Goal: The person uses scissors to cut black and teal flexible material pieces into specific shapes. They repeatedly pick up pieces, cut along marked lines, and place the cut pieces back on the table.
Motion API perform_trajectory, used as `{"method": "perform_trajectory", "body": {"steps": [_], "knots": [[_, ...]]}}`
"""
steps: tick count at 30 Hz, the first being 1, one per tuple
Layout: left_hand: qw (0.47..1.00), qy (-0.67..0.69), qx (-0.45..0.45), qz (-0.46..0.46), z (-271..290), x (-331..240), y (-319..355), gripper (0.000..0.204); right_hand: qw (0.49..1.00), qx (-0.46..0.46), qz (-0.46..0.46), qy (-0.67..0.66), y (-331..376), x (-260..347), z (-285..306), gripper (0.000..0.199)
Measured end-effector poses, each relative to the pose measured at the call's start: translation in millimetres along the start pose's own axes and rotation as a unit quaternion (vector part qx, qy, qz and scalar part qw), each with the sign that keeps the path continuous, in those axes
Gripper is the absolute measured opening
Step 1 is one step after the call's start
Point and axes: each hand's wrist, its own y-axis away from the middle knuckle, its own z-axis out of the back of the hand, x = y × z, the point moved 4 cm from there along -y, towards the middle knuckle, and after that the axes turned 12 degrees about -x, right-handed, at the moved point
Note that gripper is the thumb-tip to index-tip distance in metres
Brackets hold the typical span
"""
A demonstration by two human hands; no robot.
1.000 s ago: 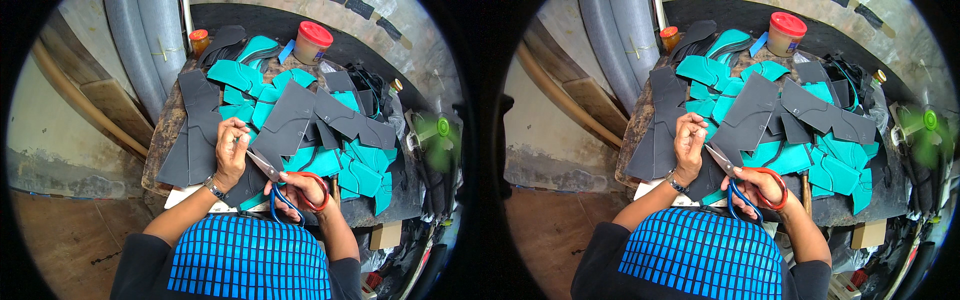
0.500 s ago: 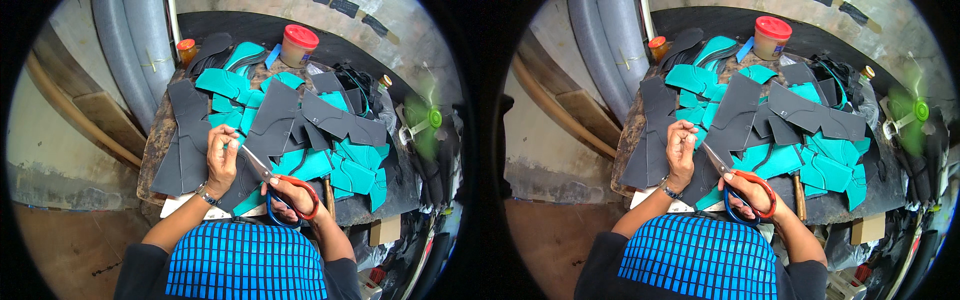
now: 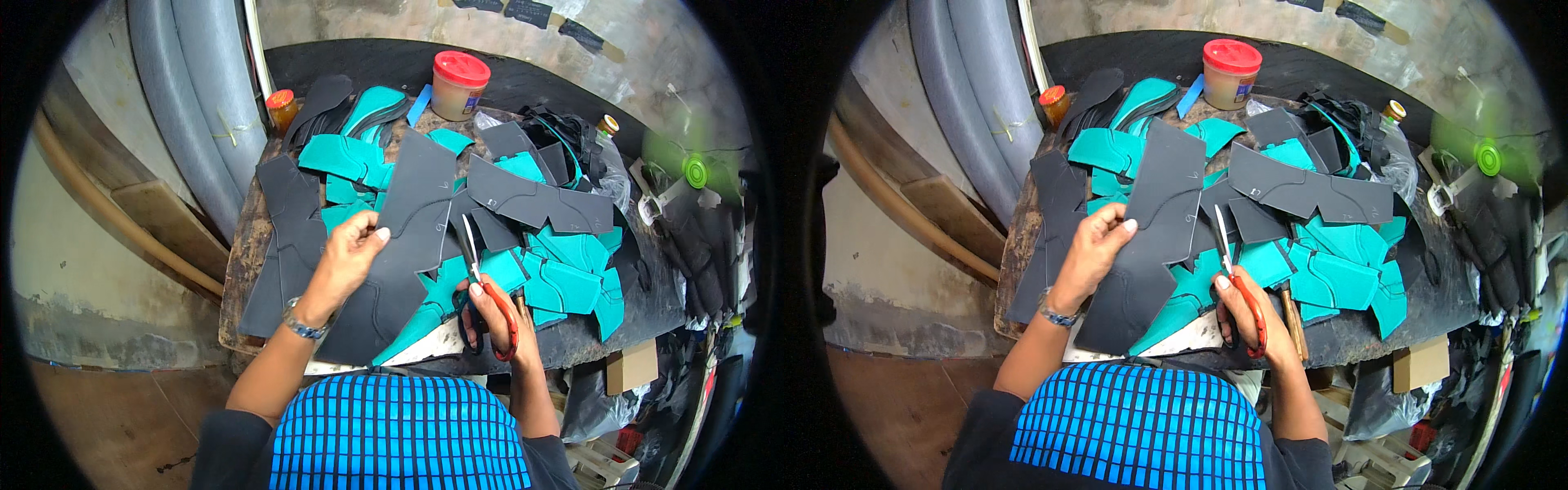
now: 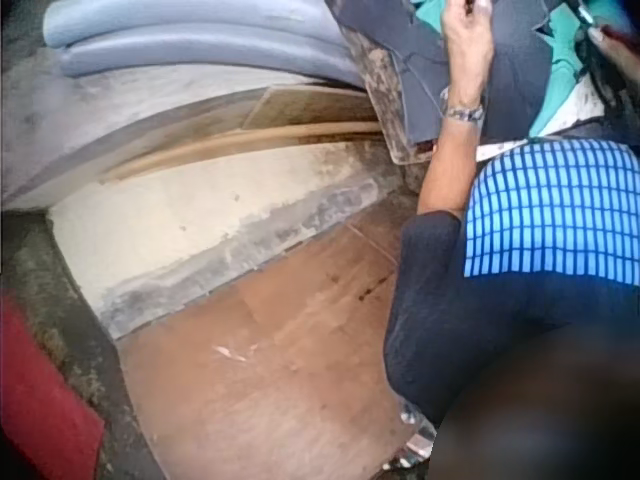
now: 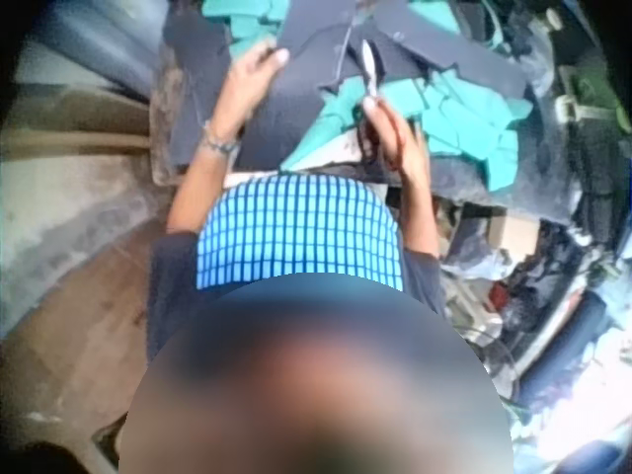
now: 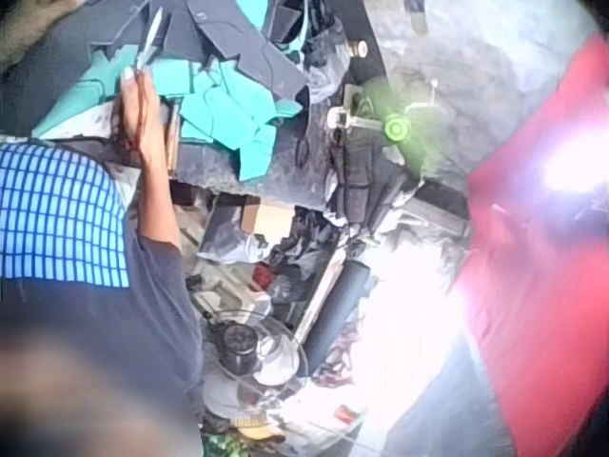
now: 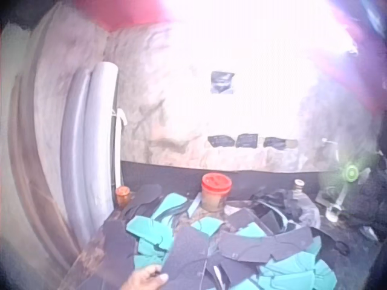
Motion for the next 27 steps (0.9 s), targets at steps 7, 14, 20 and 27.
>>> {"method": "perform_trajectory", "body": {"steps": [7, 14, 20, 27], "knots": [[0.997, 0.070, -0.015, 0.017, 19, -42, 4, 0.006, 0.980, 0.082, 0.136, -0.119, -12, 16, -31, 0.061], [0.995, 0.086, -0.054, -0.011, 12, -59, 22, 0.030, 0.974, 0.011, 0.205, -0.096, -22, 41, -50, 0.063], [0.994, 0.075, -0.081, -0.025, 12, -57, 27, 0.033, 0.970, -0.045, 0.186, -0.150, -21, 40, -57, 0.049], [0.986, 0.114, -0.111, -0.042, 18, -61, 29, 0.032, 0.963, -0.128, 0.206, -0.116, -28, 34, -45, 0.035]]}}
